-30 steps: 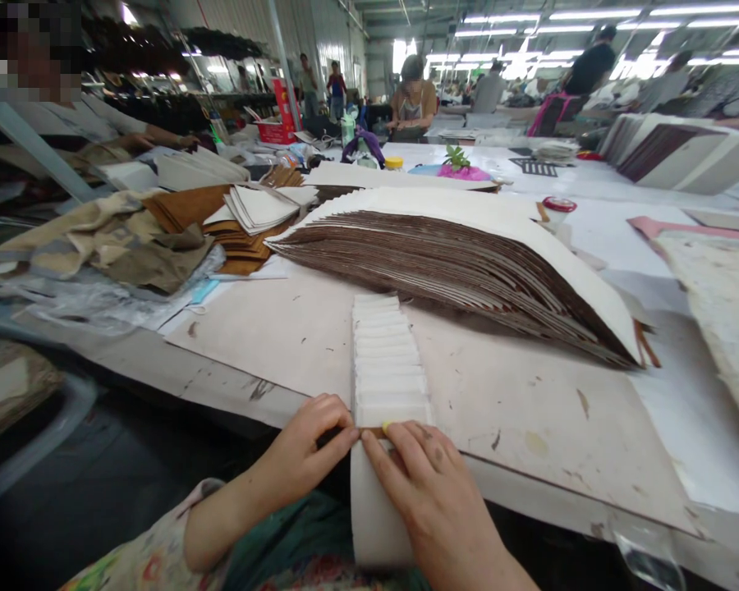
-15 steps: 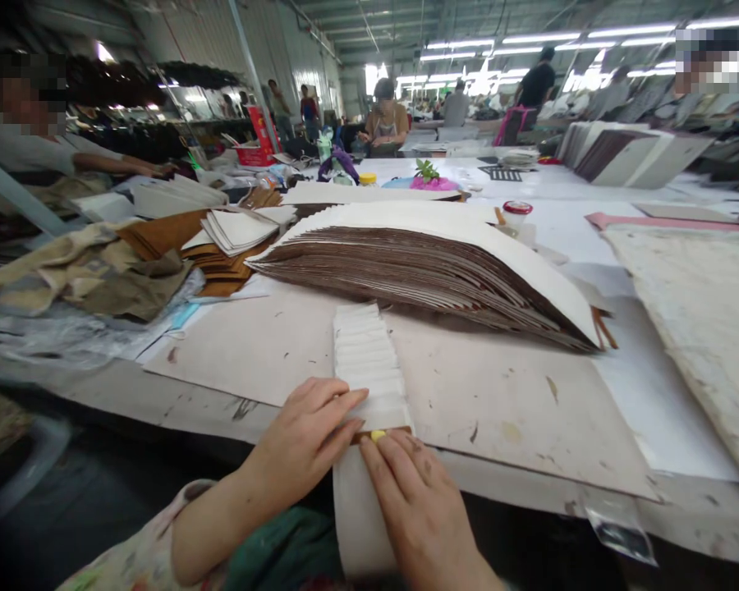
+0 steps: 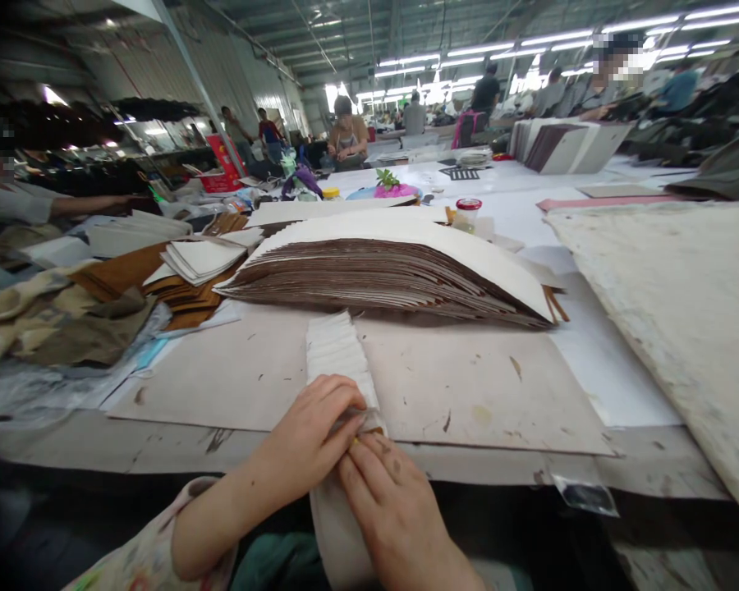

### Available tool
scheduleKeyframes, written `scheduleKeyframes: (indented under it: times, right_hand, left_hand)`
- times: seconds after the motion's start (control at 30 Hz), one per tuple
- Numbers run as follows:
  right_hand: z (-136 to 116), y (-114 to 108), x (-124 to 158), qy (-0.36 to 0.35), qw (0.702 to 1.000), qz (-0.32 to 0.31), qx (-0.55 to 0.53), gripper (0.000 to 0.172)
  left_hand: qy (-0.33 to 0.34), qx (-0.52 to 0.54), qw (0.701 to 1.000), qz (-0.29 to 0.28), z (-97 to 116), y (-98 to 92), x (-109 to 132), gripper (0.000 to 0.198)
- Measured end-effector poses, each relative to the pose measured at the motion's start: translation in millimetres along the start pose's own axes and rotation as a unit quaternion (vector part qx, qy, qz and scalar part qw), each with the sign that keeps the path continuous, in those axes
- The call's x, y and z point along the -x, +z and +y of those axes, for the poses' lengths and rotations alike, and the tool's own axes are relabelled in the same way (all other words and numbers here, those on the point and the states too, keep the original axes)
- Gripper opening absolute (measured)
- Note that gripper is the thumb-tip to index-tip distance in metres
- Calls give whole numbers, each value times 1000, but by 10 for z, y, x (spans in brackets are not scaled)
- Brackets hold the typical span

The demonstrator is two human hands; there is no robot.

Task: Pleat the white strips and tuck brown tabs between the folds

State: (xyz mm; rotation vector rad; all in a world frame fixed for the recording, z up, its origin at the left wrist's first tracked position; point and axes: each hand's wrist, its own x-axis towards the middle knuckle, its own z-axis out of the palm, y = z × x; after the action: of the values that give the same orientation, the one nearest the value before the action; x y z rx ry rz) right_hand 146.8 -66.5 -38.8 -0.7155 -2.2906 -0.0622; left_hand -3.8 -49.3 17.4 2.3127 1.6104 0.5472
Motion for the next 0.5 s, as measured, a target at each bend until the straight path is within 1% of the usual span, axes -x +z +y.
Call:
scheduleKeyframes:
  times: [0.1, 0.23, 0.33, 0.4, 0.5]
  right_hand:
    - [10, 13, 29, 8, 1000, -6, -6, 37]
    - [29, 19, 55, 8, 1000, -20, -1, 37]
    - [37, 13, 51, 7, 1000, -28, -1, 37]
    - [39, 9, 42, 9, 1000, -26, -6, 36]
    - [40, 8, 32, 17, 999, -23, -18, 35]
  left_hand:
    - [-1, 3, 1000, -30, 11, -50, -62, 3]
    - [6, -37, 997, -74, -67, -116, -92, 7]
    - [-4, -60, 993, -100, -133, -131, -70, 9]
    - [-4, -40, 994, -99, -146, -118, -52, 7]
    - [18, 19, 997, -74, -120, -80, -41, 23]
